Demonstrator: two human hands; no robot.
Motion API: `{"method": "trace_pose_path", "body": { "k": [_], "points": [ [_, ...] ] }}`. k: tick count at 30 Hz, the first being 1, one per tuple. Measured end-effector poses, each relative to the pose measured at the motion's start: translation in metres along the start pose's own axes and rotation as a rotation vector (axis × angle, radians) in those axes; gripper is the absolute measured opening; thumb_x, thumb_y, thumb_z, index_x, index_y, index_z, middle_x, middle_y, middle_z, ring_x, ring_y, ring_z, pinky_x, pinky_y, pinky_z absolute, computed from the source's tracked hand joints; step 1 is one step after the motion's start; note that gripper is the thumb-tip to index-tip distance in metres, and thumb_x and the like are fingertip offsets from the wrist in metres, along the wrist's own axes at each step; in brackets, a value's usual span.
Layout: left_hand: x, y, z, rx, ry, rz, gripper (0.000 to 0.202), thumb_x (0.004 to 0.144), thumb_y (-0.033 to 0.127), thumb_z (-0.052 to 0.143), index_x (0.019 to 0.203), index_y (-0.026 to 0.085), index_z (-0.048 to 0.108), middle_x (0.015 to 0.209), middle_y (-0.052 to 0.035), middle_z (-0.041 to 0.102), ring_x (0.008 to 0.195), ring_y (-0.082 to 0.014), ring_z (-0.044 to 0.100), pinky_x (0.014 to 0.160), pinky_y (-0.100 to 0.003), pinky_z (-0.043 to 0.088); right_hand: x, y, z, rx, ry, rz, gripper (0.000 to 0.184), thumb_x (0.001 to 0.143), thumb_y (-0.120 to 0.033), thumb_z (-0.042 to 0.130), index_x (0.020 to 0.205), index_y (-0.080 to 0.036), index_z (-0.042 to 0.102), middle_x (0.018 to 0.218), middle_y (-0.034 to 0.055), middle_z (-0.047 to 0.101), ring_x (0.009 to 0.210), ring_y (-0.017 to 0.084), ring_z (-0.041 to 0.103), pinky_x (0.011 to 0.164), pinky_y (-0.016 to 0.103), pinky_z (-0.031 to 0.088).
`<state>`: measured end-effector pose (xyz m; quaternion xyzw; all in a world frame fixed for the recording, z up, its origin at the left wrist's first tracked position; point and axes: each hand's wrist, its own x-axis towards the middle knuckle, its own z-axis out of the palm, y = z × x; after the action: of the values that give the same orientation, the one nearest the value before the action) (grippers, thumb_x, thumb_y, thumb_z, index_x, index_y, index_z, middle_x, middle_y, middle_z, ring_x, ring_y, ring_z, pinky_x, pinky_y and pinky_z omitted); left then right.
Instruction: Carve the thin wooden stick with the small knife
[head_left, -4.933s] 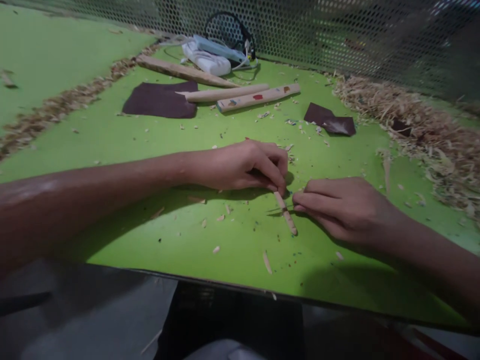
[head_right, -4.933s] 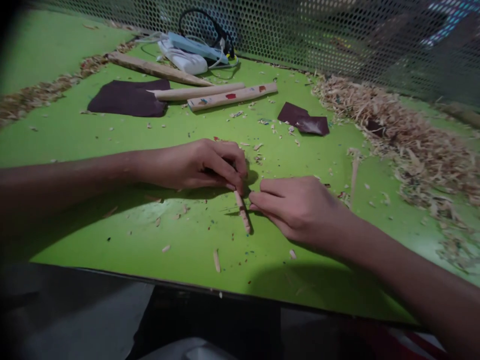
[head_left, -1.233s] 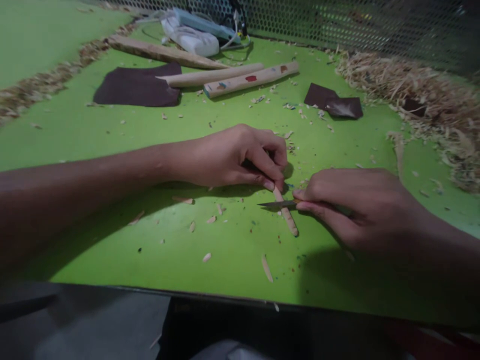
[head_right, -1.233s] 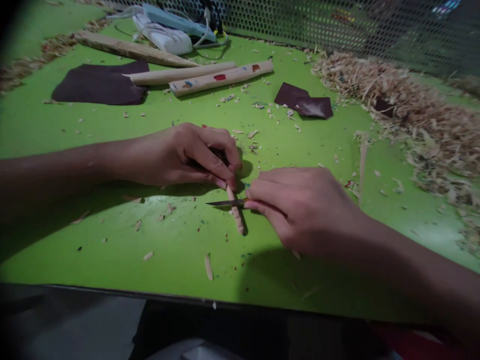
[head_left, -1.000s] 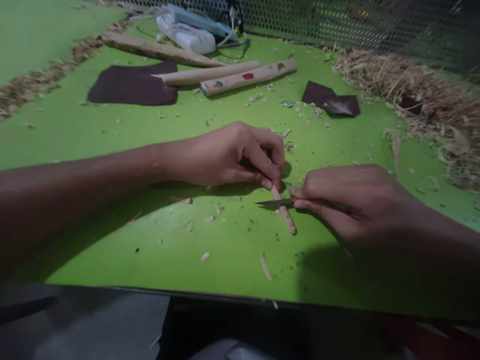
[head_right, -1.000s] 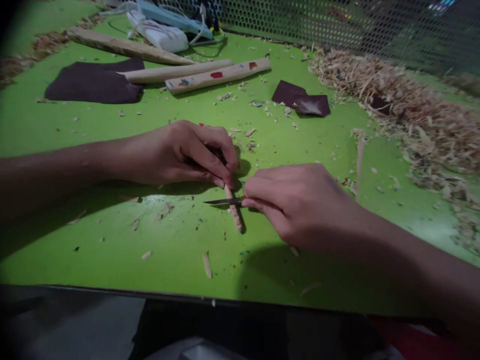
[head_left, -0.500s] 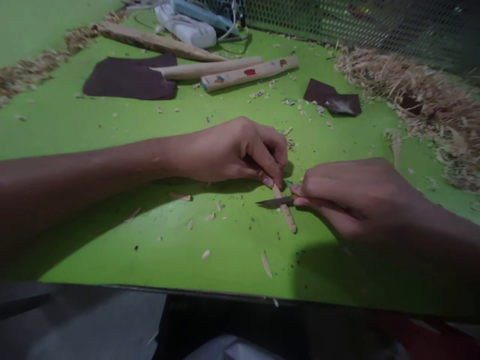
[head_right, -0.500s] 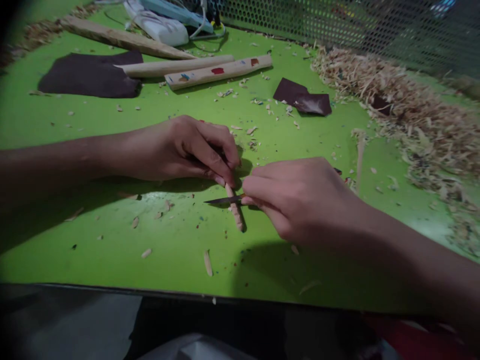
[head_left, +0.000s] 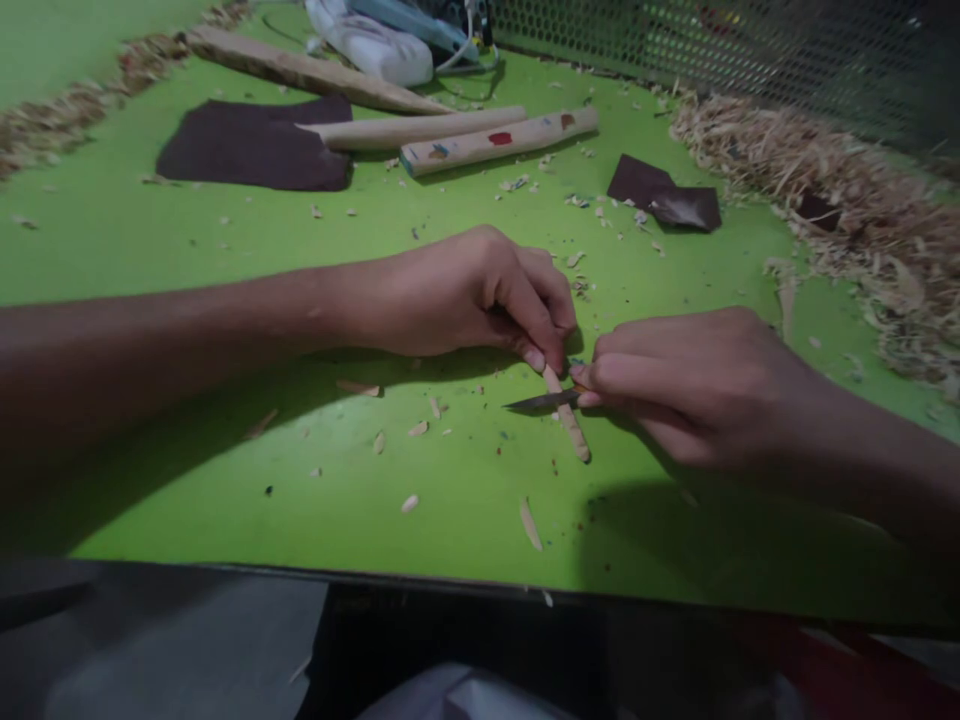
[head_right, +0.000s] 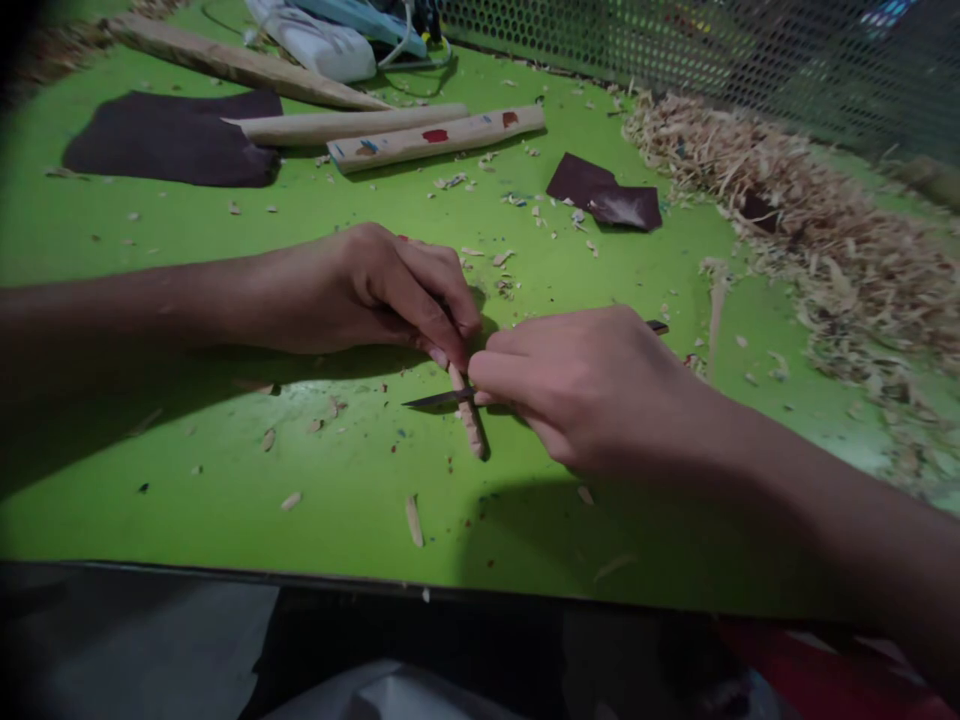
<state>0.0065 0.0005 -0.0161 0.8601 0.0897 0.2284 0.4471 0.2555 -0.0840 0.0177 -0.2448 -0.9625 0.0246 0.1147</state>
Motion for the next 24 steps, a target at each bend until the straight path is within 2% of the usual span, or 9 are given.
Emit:
{"method": "trace_pose_path", "body": {
  "k": [7, 12, 17, 21, 24],
  "points": [
    [-0.002, 0.001, 0.000, 0.032, 0.017, 0.001, 0.012, 0.095, 0.032, 0.079, 0.094, 0.029, 0.091, 0.104, -0.0069, 0.083, 0.098, -0.0220, 0.075, 0.089, -0.031, 0.061, 0.000, -0.004, 0.001, -0.098, -0.045, -0.012, 0.025, 0.105, -0.013, 0.050, 0.093, -0.023, 0.070, 0.069, -0.0018, 0.056, 0.059, 0.016, 0.044, 0.060, 0.033, 0.026],
    [-0.003, 0.007, -0.003, 0.066, -0.025, -0.023, 0.014, 0.097, 0.030, 0.077, 0.099, 0.028, 0.091, 0.109, -0.0071, 0.083, 0.099, -0.0207, 0.075, 0.093, -0.031, 0.060, -0.004, -0.007, 0.004, -0.152, 0.017, 0.003, 0.028, 0.108, -0.016, 0.053, 0.083, -0.022, 0.066, 0.074, -0.0009, 0.059, 0.062, 0.015, 0.044, 0.059, 0.033, 0.024],
    [-0.003, 0.007, -0.004, 0.095, -0.035, -0.034, 0.015, 0.098, 0.027, 0.076, 0.102, 0.028, 0.090, 0.110, -0.0066, 0.083, 0.101, -0.0198, 0.075, 0.093, -0.030, 0.060, -0.008, -0.008, 0.012, -0.111, 0.089, 0.042, 0.034, 0.113, -0.027, 0.052, 0.082, -0.021, 0.066, 0.078, 0.0017, 0.069, 0.068, 0.015, 0.057, 0.060, 0.032, 0.030],
    [-0.002, 0.011, -0.004, 0.132, -0.052, -0.012, 0.019, 0.097, 0.013, 0.074, 0.105, 0.022, 0.089, 0.109, -0.0072, 0.082, 0.099, -0.0175, 0.074, 0.089, -0.027, 0.059, -0.011, -0.004, 0.007, -0.064, 0.081, 0.075, 0.035, 0.113, -0.027, 0.050, 0.085, -0.022, 0.070, 0.084, 0.0032, 0.076, 0.073, 0.015, 0.067, 0.061, 0.029, 0.037],
    [0.000, 0.015, -0.005, 0.167, -0.085, 0.003, 0.022, 0.096, 0.003, 0.070, 0.108, 0.013, 0.087, 0.110, -0.0092, 0.081, 0.099, -0.0146, 0.072, 0.088, -0.024, 0.056, -0.011, 0.000, -0.008, -0.043, 0.043, 0.108, 0.033, 0.114, -0.031, 0.051, 0.091, -0.021, 0.072, 0.081, 0.0028, 0.076, 0.060, 0.012, 0.064, 0.053, 0.027, 0.037]
  ]
}}
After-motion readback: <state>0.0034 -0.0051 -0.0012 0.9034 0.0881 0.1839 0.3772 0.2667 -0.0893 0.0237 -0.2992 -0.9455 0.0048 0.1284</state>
